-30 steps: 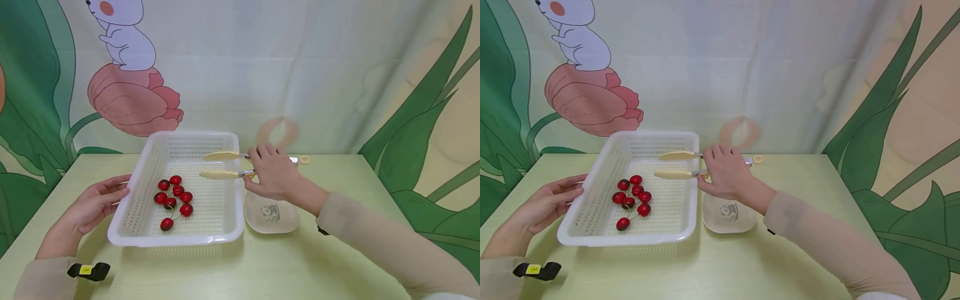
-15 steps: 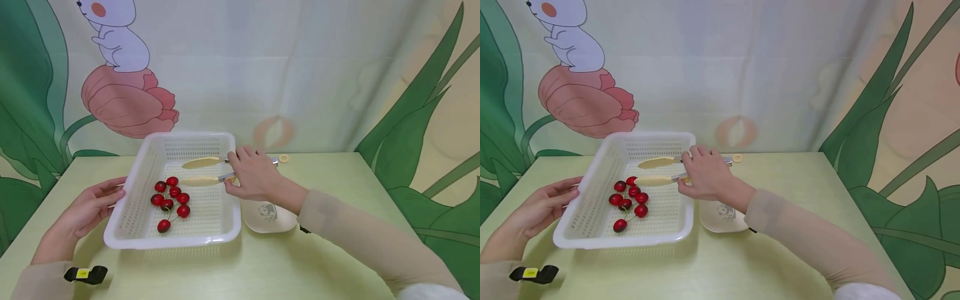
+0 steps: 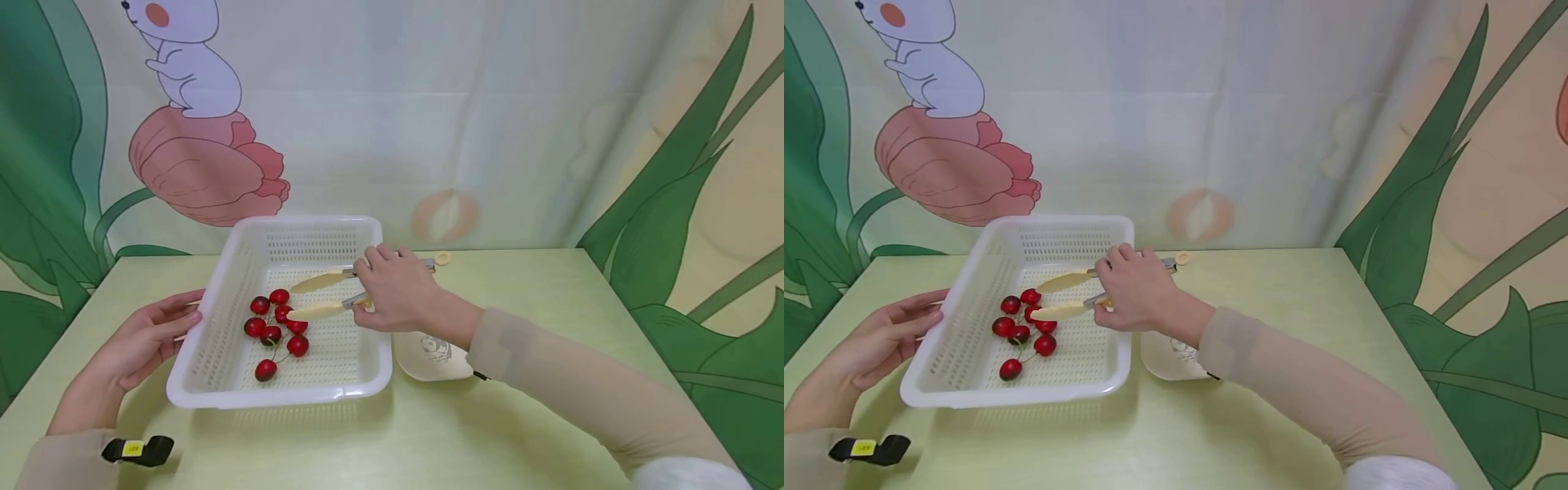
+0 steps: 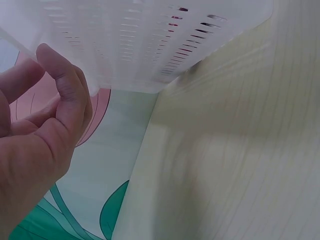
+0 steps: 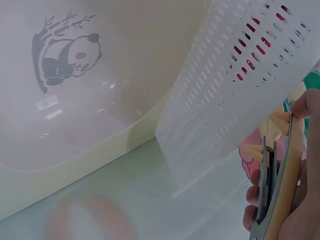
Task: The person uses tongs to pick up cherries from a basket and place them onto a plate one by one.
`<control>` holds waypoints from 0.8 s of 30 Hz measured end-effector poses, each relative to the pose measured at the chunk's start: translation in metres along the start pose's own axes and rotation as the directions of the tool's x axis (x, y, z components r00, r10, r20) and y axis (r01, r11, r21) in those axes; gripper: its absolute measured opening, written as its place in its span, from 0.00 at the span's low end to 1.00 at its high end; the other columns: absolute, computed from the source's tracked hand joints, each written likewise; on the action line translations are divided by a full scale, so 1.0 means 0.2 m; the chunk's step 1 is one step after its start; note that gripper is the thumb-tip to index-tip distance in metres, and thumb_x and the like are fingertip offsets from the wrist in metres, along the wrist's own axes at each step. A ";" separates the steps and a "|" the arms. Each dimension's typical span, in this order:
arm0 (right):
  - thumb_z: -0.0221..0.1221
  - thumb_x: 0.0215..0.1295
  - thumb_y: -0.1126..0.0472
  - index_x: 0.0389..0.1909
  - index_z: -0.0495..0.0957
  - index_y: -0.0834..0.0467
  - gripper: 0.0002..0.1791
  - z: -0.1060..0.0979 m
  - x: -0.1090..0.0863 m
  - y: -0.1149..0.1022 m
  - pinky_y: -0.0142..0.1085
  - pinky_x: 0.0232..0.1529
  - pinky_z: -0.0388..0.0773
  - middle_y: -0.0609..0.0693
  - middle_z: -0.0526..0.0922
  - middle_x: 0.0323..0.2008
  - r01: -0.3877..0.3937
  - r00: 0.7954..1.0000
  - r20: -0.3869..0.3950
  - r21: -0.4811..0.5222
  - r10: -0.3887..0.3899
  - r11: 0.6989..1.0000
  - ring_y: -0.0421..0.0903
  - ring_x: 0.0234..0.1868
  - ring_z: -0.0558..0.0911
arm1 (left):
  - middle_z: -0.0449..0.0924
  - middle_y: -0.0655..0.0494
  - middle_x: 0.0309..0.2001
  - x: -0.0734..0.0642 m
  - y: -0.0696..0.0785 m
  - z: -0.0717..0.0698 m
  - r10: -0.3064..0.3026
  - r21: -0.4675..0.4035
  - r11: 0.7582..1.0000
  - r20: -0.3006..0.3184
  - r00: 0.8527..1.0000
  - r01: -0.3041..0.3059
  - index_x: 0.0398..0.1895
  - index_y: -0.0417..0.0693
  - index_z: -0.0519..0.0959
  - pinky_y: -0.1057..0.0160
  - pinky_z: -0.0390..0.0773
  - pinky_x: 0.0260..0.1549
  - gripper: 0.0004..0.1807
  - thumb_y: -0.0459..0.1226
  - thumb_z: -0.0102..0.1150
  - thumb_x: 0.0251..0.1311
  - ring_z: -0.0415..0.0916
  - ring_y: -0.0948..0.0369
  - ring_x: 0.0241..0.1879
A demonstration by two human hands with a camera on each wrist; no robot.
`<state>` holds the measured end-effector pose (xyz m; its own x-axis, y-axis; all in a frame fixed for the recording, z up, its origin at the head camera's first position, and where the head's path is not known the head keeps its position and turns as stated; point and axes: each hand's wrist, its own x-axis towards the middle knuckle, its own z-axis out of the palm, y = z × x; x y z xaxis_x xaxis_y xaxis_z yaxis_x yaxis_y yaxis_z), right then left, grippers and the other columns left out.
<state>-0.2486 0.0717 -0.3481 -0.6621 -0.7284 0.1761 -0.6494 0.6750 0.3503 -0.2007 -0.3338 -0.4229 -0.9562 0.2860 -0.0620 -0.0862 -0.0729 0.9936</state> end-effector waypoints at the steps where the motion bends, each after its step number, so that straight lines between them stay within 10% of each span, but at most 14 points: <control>1: 0.49 0.65 0.37 0.50 0.76 0.55 0.28 0.00 0.01 -0.01 0.38 0.37 0.69 0.49 0.74 0.43 0.001 1.000 0.014 0.001 -0.001 1.000 0.47 0.43 0.71 | 0.81 0.62 0.57 0.00 0.00 0.00 -0.002 0.000 1.000 -0.002 1.000 0.002 0.66 0.61 0.71 0.60 0.83 0.48 0.20 0.31 0.50 0.77 0.84 0.59 0.50; 24: 0.53 0.65 0.37 0.43 0.80 0.54 0.24 0.01 0.12 -0.15 0.42 0.38 0.73 0.47 0.77 0.41 0.019 0.987 0.157 -0.053 -0.011 0.998 0.48 0.42 0.73 | 0.81 0.61 0.57 -0.01 0.01 0.01 0.009 -0.017 1.000 0.008 1.000 -0.008 0.65 0.60 0.71 0.60 0.83 0.48 0.20 0.30 0.50 0.77 0.84 0.59 0.50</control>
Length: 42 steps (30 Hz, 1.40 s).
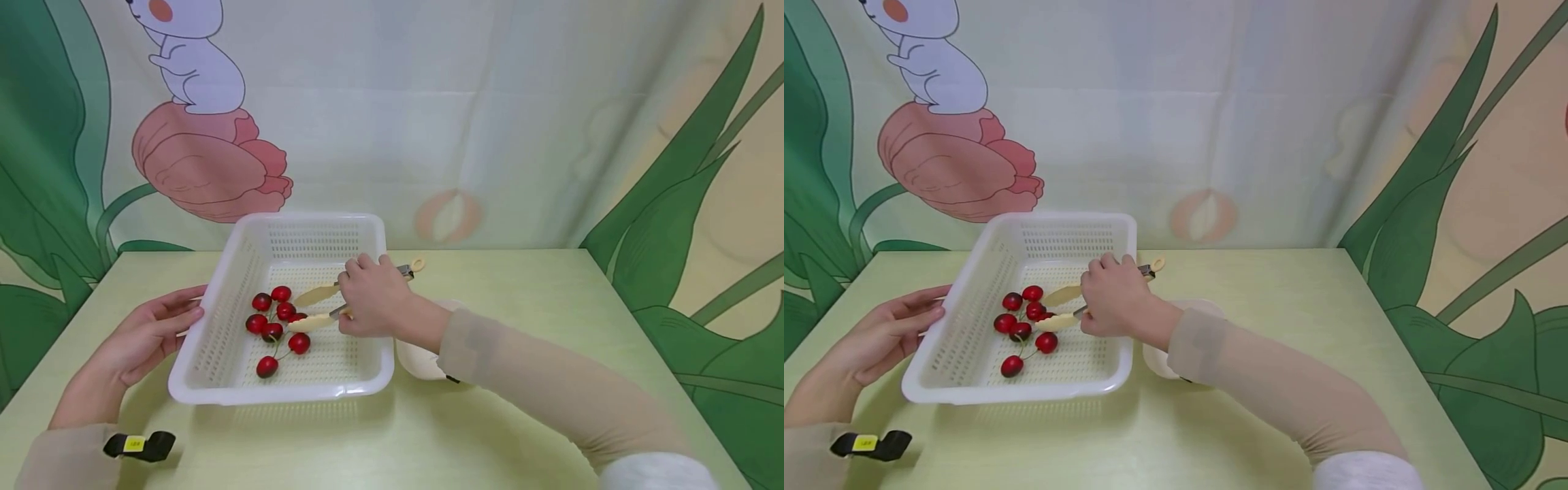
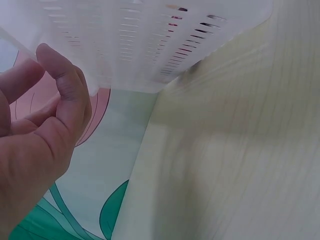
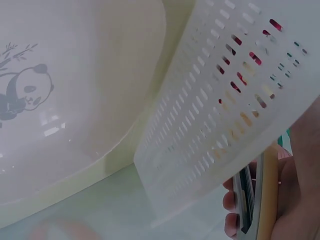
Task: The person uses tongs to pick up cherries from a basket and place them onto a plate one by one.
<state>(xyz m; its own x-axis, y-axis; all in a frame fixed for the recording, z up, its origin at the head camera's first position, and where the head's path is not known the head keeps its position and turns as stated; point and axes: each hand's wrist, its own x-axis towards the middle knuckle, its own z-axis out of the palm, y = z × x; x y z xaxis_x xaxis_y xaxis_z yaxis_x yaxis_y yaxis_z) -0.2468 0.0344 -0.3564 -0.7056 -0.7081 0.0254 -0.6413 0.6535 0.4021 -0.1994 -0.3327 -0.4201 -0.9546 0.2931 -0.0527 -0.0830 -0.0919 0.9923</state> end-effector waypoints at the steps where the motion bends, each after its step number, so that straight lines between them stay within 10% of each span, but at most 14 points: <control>1: 0.53 0.65 0.37 0.43 0.80 0.54 0.24 0.00 0.00 -0.01 0.42 0.37 0.73 0.47 0.77 0.41 0.000 1.000 0.003 0.000 0.000 1.000 0.48 0.42 0.73 | 0.81 0.61 0.57 0.00 0.00 0.00 -0.001 -0.002 1.000 -0.001 1.000 0.001 0.65 0.60 0.72 0.60 0.83 0.48 0.20 0.30 0.50 0.77 0.84 0.59 0.50; 24: 0.51 0.68 0.38 0.48 0.80 0.55 0.26 0.03 0.01 -0.02 0.40 0.35 0.74 0.47 0.79 0.44 -0.014 0.999 0.036 0.043 0.013 0.999 0.47 0.43 0.75 | 0.81 0.62 0.57 0.00 0.00 0.00 -0.019 0.007 1.000 -0.023 1.000 0.019 0.66 0.61 0.71 0.59 0.83 0.48 0.21 0.31 0.51 0.77 0.84 0.59 0.51; 42: 0.50 0.68 0.37 0.48 0.77 0.54 0.25 0.06 -0.04 0.06 0.36 0.34 0.70 0.45 0.75 0.41 -0.054 0.995 -0.080 0.140 0.065 0.989 0.45 0.42 0.71 | 0.82 0.60 0.55 0.01 -0.01 -0.01 -0.005 -0.004 1.000 -0.006 1.000 0.005 0.64 0.60 0.72 0.59 0.84 0.46 0.19 0.30 0.50 0.77 0.85 0.59 0.49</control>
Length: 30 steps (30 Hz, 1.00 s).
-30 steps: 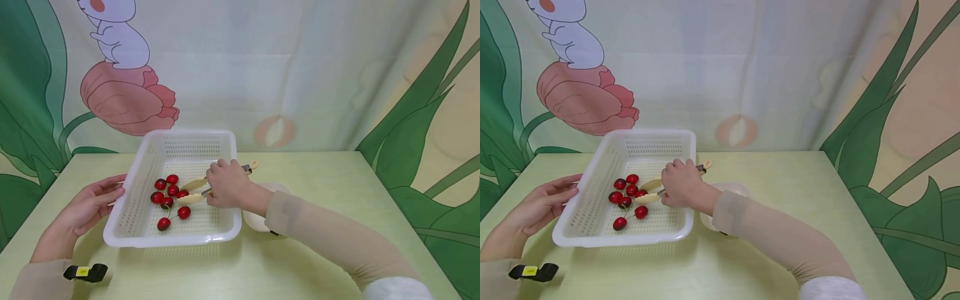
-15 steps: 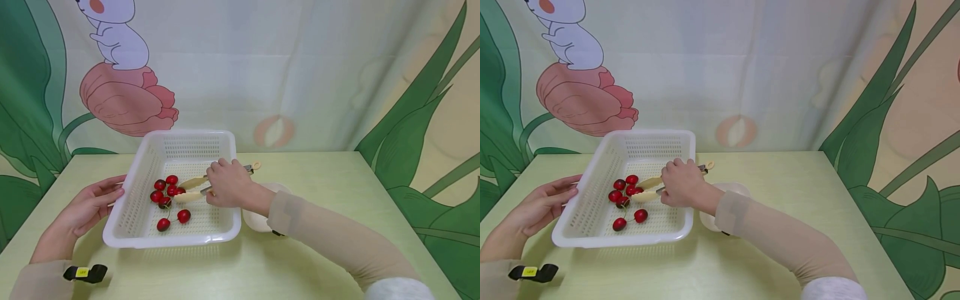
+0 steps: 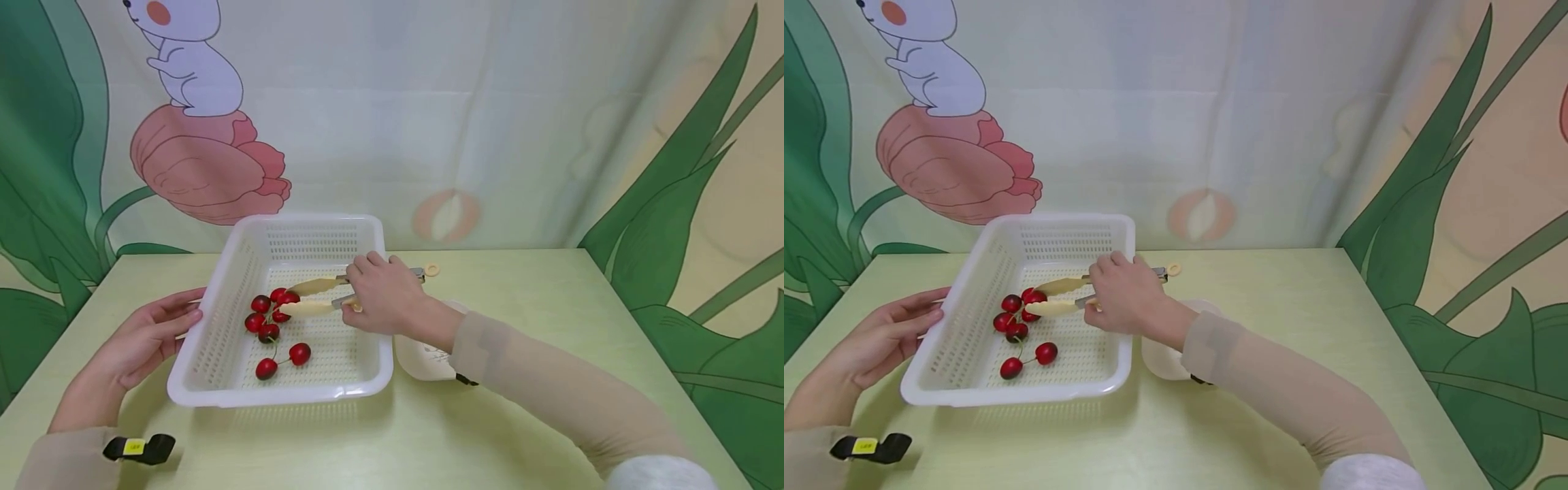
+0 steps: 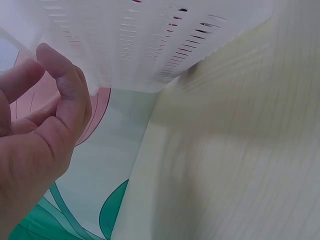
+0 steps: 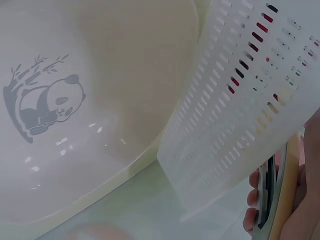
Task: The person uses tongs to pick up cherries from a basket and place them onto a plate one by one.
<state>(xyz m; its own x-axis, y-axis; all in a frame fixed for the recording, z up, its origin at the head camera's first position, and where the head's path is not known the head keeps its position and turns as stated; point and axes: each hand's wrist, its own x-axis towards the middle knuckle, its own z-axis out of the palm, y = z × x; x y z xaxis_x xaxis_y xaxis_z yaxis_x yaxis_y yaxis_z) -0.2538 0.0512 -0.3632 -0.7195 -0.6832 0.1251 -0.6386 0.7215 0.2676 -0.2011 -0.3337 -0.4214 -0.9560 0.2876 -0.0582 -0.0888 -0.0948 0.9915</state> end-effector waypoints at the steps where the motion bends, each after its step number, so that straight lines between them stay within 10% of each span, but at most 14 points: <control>1: 0.50 0.68 0.38 0.49 0.76 0.54 0.25 0.00 0.00 0.01 0.36 0.34 0.70 0.45 0.75 0.41 -0.004 1.000 -0.009 0.007 0.004 1.000 0.45 0.42 0.71 | 0.82 0.60 0.55 0.00 0.00 0.00 -0.001 -0.003 1.000 0.002 1.000 0.001 0.64 0.59 0.72 0.59 0.84 0.46 0.19 0.30 0.50 0.77 0.84 0.59 0.49; 22: 0.51 0.67 0.41 0.52 0.75 0.57 0.25 -0.03 -0.13 0.15 0.39 0.41 0.75 0.46 0.76 0.43 -0.036 0.988 -0.141 0.150 0.057 0.988 0.45 0.45 0.75 | 0.82 0.60 0.55 0.00 0.00 0.00 0.011 0.009 1.000 0.019 1.000 -0.011 0.65 0.56 0.71 0.60 0.84 0.46 0.19 0.29 0.49 0.78 0.84 0.59 0.49; 30: 0.53 0.65 0.43 0.47 0.76 0.58 0.23 -0.04 -0.18 0.21 0.36 0.30 0.74 0.46 0.75 0.37 -0.024 0.966 -0.246 0.211 0.077 0.977 0.45 0.38 0.75 | 0.82 0.60 0.55 0.00 0.00 0.00 0.006 0.018 1.000 0.012 1.000 -0.007 0.65 0.57 0.71 0.60 0.84 0.47 0.19 0.30 0.49 0.78 0.84 0.59 0.49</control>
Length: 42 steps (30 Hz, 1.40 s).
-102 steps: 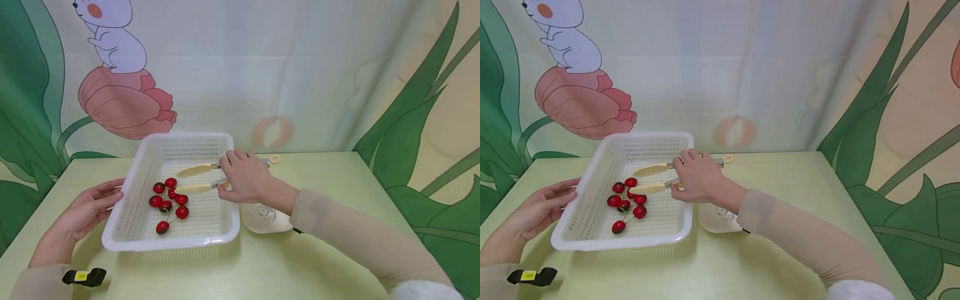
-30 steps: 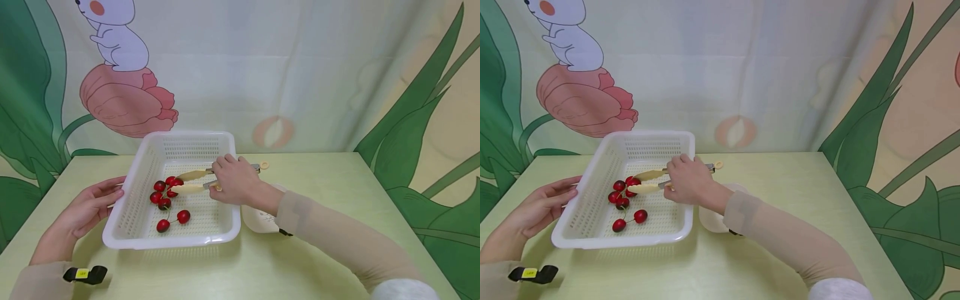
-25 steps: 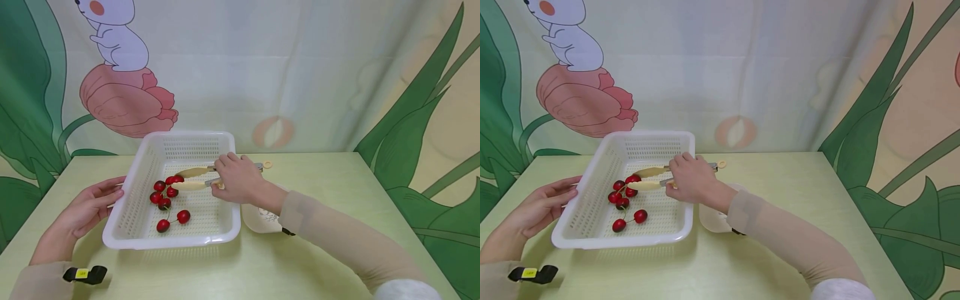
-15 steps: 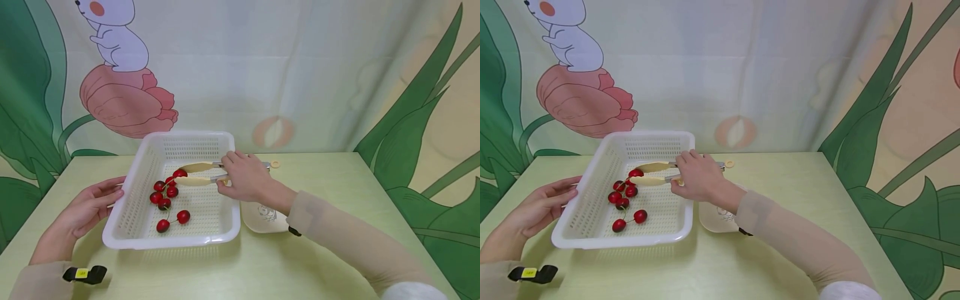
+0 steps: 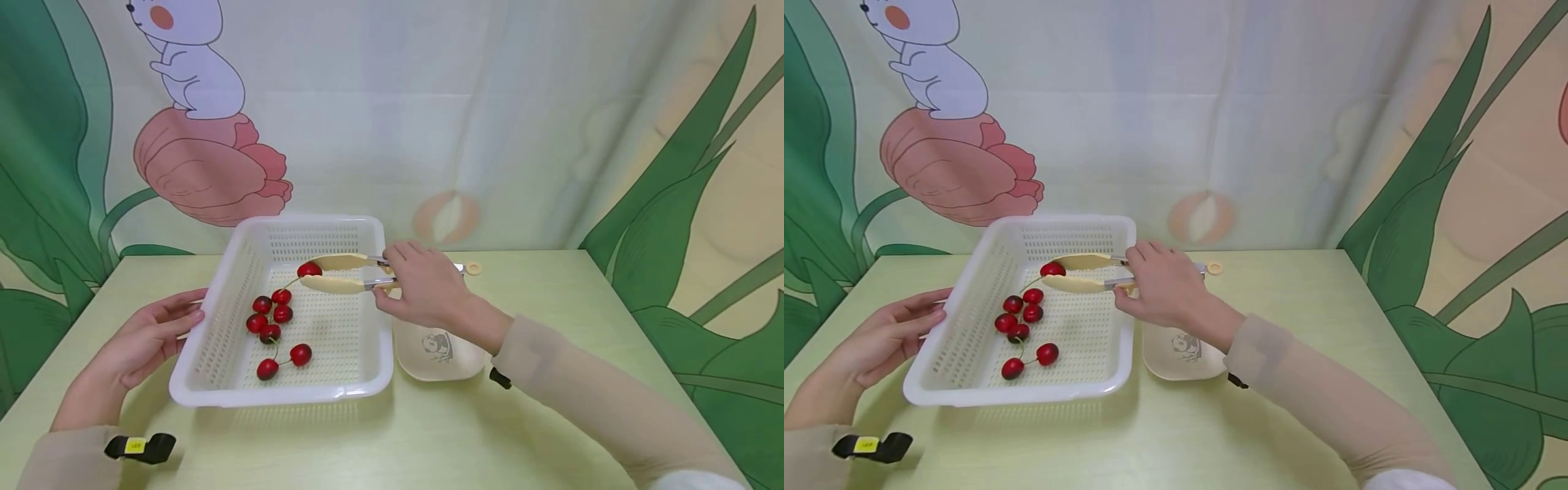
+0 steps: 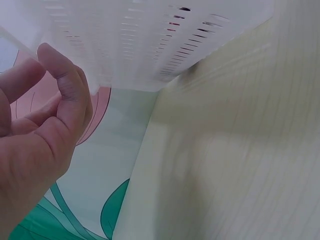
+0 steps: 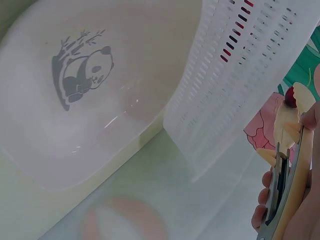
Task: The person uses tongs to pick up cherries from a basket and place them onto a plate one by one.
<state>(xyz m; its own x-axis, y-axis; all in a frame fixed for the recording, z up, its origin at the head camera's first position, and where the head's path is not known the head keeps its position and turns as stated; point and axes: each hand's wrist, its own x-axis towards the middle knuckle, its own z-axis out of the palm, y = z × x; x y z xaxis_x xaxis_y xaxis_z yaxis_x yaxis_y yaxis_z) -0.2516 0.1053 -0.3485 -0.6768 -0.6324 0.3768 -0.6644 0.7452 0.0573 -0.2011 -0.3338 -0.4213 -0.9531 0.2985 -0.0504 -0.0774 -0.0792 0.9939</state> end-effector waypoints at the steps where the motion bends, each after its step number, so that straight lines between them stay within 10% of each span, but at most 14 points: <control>1: 0.54 0.64 0.43 0.46 0.76 0.59 0.23 0.00 -0.01 0.01 0.36 0.29 0.73 0.46 0.74 0.37 0.001 1.000 -0.013 0.010 -0.001 1.000 0.45 0.37 0.74 | 0.82 0.60 0.55 0.00 0.00 0.00 0.000 -0.003 1.000 0.002 1.000 0.000 0.65 0.57 0.71 0.60 0.84 0.47 0.19 0.30 0.49 0.78 0.84 0.59 0.49; 21: 0.59 0.62 0.46 0.47 0.78 0.56 0.20 -0.08 -0.22 0.18 0.38 0.30 0.72 0.46 0.77 0.37 -0.100 0.987 -0.113 0.118 0.114 0.988 0.44 0.34 0.74 | 0.81 0.61 0.55 0.00 0.01 0.02 -0.014 -0.006 1.000 -0.027 1.000 0.014 0.65 0.59 0.70 0.60 0.83 0.47 0.19 0.31 0.51 0.77 0.84 0.60 0.49; 42: 0.59 0.64 0.46 0.54 0.78 0.61 0.26 -0.04 -0.53 0.39 0.45 0.38 0.76 0.53 0.80 0.45 -0.232 0.970 -0.036 0.138 0.239 0.963 0.51 0.44 0.77 | 0.82 0.60 0.55 0.00 0.00 0.01 -0.007 -0.020 1.000 -0.011 1.000 0.007 0.64 0.58 0.72 0.60 0.83 0.47 0.19 0.30 0.49 0.77 0.84 0.59 0.49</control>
<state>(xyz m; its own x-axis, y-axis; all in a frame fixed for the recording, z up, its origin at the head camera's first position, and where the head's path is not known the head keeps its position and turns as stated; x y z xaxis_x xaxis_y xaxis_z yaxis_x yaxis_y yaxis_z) -0.2287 0.2324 -0.3774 -0.8040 -0.4282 0.4127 -0.5267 0.8349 -0.1597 -0.2009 -0.3317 -0.4207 -0.9556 0.2889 -0.0582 -0.0896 -0.0965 0.9913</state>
